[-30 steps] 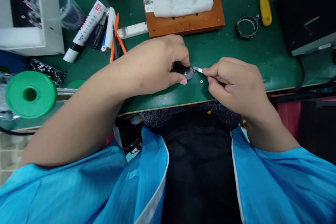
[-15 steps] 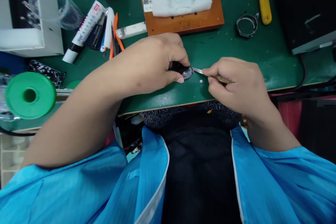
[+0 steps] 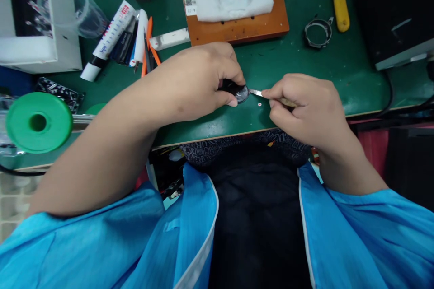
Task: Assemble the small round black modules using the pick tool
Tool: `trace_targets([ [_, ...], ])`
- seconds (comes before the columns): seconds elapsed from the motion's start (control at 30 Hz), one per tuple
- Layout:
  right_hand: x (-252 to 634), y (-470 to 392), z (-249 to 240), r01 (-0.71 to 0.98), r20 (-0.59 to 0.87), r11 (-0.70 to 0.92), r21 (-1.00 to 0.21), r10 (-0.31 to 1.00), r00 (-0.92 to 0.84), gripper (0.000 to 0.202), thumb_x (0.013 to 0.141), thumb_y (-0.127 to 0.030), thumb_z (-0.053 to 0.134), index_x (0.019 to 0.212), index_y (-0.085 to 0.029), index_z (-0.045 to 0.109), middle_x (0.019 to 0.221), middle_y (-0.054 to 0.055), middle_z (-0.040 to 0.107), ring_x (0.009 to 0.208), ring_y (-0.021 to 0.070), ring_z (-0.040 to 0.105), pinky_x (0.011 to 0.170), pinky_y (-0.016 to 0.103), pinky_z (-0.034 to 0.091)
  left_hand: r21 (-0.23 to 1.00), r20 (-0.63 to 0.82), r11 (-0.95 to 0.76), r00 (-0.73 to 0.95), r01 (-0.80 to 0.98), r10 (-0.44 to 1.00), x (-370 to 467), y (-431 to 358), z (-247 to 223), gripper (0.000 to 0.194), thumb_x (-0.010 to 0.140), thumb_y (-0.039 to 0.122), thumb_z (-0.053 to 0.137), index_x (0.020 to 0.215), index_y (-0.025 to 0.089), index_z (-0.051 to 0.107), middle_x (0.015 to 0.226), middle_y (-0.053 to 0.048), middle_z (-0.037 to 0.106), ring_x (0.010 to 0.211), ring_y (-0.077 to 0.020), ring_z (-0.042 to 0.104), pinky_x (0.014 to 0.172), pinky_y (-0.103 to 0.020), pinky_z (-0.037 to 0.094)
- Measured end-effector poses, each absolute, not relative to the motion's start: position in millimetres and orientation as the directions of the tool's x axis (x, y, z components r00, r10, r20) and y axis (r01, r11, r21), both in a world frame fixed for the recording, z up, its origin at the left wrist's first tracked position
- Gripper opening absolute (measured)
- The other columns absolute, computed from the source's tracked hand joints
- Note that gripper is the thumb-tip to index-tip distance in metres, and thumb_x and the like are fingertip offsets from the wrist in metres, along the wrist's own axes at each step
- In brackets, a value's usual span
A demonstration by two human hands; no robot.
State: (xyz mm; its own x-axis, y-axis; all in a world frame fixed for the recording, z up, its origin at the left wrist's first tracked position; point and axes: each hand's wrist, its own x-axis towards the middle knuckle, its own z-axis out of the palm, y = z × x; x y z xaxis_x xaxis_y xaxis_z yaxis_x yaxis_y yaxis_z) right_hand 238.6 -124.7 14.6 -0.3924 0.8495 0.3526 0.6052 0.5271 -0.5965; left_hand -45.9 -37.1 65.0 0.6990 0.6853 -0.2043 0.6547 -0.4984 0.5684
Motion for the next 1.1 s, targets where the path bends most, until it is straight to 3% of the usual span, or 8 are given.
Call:
trace_targets([
  [0.2,237.4,-124.9,14.0,0.581,0.384,0.529,-0.619,0.849,-0.364,0.019,0.102,-0.014,0.065,0.093,-0.028,0.073,0.102,0.003,0.093,0.096,0.0270,0.089,0.074,0.043,0.053,0.535,-0.182,-0.530,0.703,0.658,0.688,-43.6,-37.4,67.0,0.031,0.098,0.053,0.078,0.117,0.033,0.090,0.132,-0.011,0.090,0.118,-0.0388,0.079,0.116,-0.061,0.067],
  [0.33,237.6,-123.9,12.3,0.604,0.388,0.533,-0.592,0.846,-0.367,0.019,0.103,-0.015,0.065,0.095,-0.029,0.075,0.102,0.003,0.094,0.097,0.0270,0.090,0.073,0.043,0.051,0.536,-0.186,-0.522,0.696,0.663,0.693,-44.7,-38.3,67.1,0.026,0.099,0.057,0.077,0.104,0.034,0.088,0.132,-0.010,0.091,0.119,-0.0386,0.080,0.116,-0.059,0.067],
  [0.5,238.9,-123.1,13.4,0.614,0.350,0.523,-0.590,0.852,-0.389,0.020,0.103,-0.014,0.065,0.095,-0.030,0.073,0.105,0.003,0.094,0.102,0.0285,0.091,0.079,0.043,0.061,0.559,-0.189,-0.489,0.677,0.670,0.711,-45.9,-40.0,66.8,0.022,0.101,0.052,0.079,0.104,0.034,0.093,0.132,-0.008,0.091,0.127,-0.0382,0.084,0.118,-0.052,0.067],
  [0.67,239.6,-121.6,16.3,0.674,0.267,0.464,-0.575,0.885,-0.382,0.021,0.106,-0.013,0.068,0.097,-0.031,0.074,0.108,0.005,0.093,0.103,0.0316,0.090,0.087,0.048,0.066,0.558,-0.188,-0.494,0.682,0.666,0.707,-45.8,-38.8,65.9,0.023,0.101,0.052,0.081,0.104,0.034,0.094,0.135,-0.008,0.091,0.124,-0.0380,0.085,0.118,-0.053,0.068],
  [0.83,240.1,-117.4,16.3,0.593,0.361,0.536,-0.601,0.844,-0.396,0.021,0.101,-0.011,0.066,0.096,-0.030,0.074,0.107,0.004,0.095,0.102,0.0276,0.091,0.081,0.043,0.062,0.579,-0.172,-0.497,0.693,0.646,0.700,-46.3,-38.0,64.7,0.022,0.101,0.053,0.082,0.103,0.035,0.093,0.132,-0.008,0.091,0.123,-0.0385,0.084,0.117,-0.055,0.068],
  [1.1,239.7,-111.2,17.6,0.579,0.373,0.554,-0.599,0.832,-0.410,0.025,0.100,-0.007,0.066,0.094,-0.030,0.075,0.098,0.005,0.091,0.095,0.0289,0.089,0.076,0.045,0.060,0.593,-0.171,-0.486,0.689,0.643,0.704,-47.2,-38.3,64.5,0.020,0.100,0.054,0.081,0.101,0.037,0.091,0.133,-0.007,0.091,0.126,-0.0393,0.083,0.119,-0.055,0.067],
])
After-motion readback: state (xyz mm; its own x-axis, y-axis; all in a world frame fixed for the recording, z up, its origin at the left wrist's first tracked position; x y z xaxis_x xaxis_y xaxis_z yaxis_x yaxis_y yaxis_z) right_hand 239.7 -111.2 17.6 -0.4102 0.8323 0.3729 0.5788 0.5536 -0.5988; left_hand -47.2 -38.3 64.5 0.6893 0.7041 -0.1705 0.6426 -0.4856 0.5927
